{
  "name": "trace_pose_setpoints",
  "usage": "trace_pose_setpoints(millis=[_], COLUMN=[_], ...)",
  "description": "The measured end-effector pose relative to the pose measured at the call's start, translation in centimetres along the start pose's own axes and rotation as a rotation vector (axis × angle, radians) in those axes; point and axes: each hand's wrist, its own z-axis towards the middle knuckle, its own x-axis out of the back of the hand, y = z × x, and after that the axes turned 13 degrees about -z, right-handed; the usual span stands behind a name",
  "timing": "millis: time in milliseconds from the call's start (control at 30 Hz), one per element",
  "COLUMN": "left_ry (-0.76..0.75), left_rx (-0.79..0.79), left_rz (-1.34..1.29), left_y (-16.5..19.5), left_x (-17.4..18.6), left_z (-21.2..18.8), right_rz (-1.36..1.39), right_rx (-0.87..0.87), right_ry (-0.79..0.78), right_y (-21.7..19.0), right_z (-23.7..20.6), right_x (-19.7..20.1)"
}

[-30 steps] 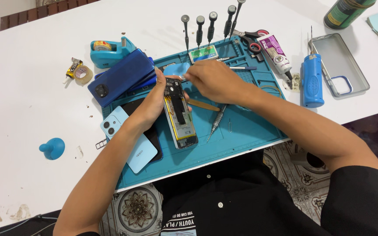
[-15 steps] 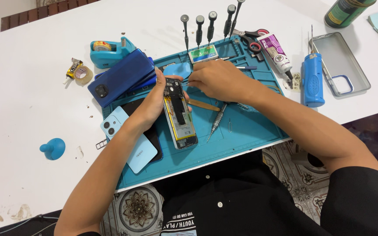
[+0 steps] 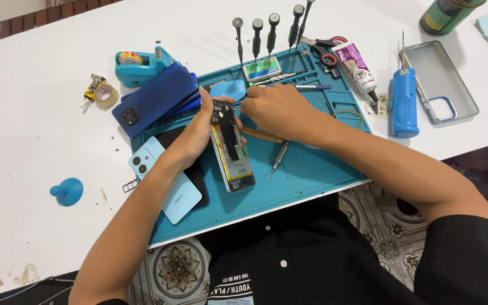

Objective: The person uses a screwdriver to remove screws from the back of a disassembled smartphone. They then use a metal spudger to carefully pry and disconnect internal ribbon cables. Finally, they use a small brush to clean dust from the phone's interior and edges.

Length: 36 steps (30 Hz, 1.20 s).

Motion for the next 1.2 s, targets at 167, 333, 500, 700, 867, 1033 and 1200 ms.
trace_pose_setpoints(millis=[167,333,500,700,867,1033,1200], left_ry=[0.007,0.05,0.098,0.119,0.145,0.153,0.173], left_rx=[-0.018,-0.016,0.01,0.013,0.01,0.024,0.022], left_rz=[0.053,0.116,0.095,0.111,0.118,0.101,0.139], left_y=[-0.2,-0.2,-0.5,-0.9,-0.9,-0.7,-0.6], left_x=[0.2,0.3,0.6,0.8,0.6,0.3,0.1], left_z=[-0.1,0.0,0.2,0.5,0.5,0.3,0.1], right_rz=[-0.029,-0.127,-0.209,-0.221,-0.232,-0.219,-0.2], right_rx=[-0.014,-0.017,-0.015,-0.012,-0.001,-0.011,-0.014], right_ry=[0.037,0.085,0.123,0.131,0.133,0.123,0.104], right_y=[-1.2,-2.0,-2.6,-2.6,-2.6,-2.7,-2.8], right_z=[-0.2,-0.4,-0.5,-0.6,-0.6,-0.6,-0.8], right_x=[-0.5,-1.5,-2.4,-2.7,-2.6,-2.5,-2.5])
